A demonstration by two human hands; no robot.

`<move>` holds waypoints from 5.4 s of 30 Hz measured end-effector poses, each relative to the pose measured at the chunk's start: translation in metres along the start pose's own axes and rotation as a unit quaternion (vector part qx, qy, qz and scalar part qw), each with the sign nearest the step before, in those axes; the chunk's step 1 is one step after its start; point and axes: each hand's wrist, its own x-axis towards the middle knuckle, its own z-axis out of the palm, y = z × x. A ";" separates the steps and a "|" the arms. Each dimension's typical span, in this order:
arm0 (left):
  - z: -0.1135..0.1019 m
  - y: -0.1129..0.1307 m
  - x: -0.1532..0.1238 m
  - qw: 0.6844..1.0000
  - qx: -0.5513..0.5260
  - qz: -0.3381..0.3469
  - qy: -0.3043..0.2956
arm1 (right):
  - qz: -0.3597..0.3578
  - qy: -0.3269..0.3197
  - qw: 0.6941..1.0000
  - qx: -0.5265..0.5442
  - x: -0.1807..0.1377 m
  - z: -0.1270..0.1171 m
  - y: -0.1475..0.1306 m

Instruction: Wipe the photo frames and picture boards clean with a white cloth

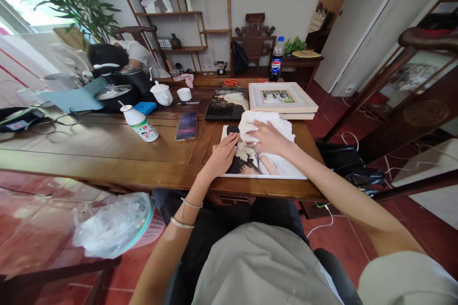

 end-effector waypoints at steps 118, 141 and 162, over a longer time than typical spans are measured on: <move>0.000 -0.006 0.001 0.994 -0.060 0.084 0.031 | 0.025 0.048 0.991 0.125 -0.063 0.009 0.085; 0.001 -0.007 -0.001 0.997 -0.049 0.047 0.020 | 0.021 -0.025 0.989 0.143 -0.096 -0.002 0.053; 0.001 -0.006 0.000 0.998 -0.048 0.043 0.021 | -0.086 -0.040 0.985 0.144 -0.145 -0.033 -0.037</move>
